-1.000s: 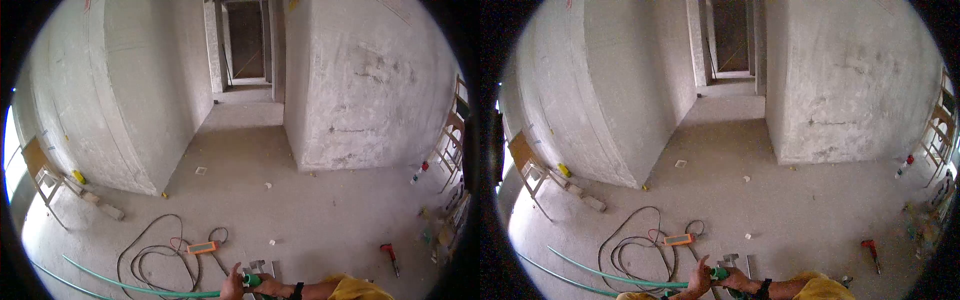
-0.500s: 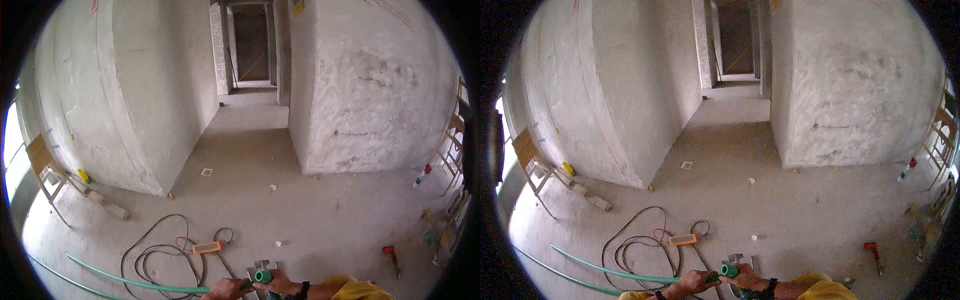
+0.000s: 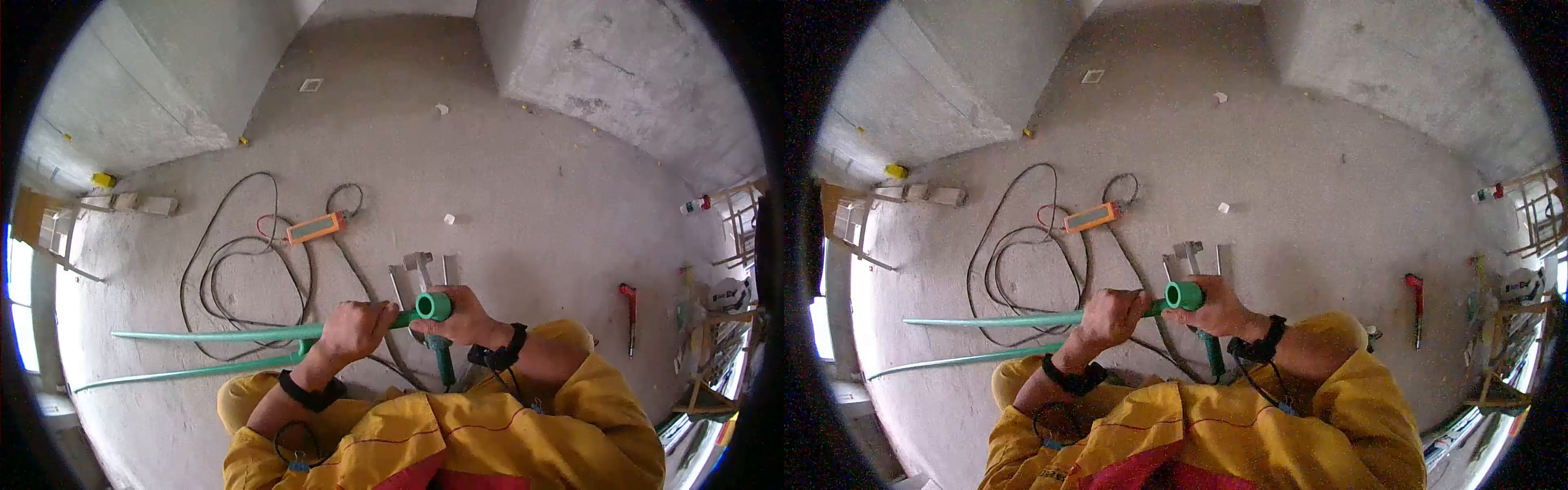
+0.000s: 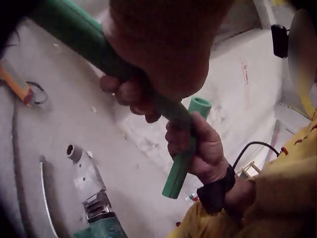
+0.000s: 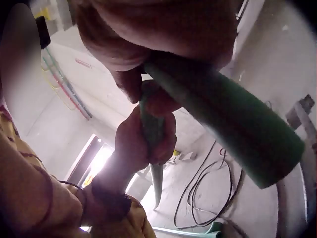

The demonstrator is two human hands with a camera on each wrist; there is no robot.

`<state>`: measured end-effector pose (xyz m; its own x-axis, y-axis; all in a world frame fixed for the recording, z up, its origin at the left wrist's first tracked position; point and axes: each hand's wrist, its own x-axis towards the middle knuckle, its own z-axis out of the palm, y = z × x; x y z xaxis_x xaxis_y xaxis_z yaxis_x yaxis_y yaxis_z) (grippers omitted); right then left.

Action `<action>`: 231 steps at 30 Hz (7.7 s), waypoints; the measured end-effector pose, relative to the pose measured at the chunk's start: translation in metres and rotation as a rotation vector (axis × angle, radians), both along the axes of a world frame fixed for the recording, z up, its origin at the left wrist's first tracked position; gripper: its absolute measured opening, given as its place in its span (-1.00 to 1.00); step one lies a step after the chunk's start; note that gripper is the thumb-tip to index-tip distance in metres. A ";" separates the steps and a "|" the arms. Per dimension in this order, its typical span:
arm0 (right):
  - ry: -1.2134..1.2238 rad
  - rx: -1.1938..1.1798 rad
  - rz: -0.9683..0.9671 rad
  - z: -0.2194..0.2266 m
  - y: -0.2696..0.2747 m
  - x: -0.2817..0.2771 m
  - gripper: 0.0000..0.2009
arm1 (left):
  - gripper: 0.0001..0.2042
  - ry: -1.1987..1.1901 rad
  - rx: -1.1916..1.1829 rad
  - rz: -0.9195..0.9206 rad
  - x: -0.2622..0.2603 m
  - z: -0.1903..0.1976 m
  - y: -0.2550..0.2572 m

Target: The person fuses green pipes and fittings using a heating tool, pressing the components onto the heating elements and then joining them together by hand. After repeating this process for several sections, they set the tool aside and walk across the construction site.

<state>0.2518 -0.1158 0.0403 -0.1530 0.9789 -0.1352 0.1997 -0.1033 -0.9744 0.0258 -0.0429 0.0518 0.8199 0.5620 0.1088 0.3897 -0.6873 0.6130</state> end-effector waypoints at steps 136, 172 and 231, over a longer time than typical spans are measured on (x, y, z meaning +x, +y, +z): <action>-0.202 -0.280 0.172 -0.073 -0.043 0.054 -0.63 | -0.66 0.126 -0.207 0.095 -0.024 -0.087 -0.019; -0.445 -0.233 0.327 -0.082 -0.034 0.038 -0.79 | -0.54 0.321 -0.327 -0.006 -0.027 -0.077 -0.013; -0.633 0.033 0.245 -0.093 -0.022 0.032 -0.82 | -0.47 0.282 -0.139 -0.017 -0.025 -0.088 -0.009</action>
<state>0.2835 -0.1382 -0.0522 -0.2724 0.9311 -0.2426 0.7464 0.0454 -0.6639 0.0009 -0.0522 -0.0365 0.8164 0.5415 -0.2006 0.5466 -0.6126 0.5709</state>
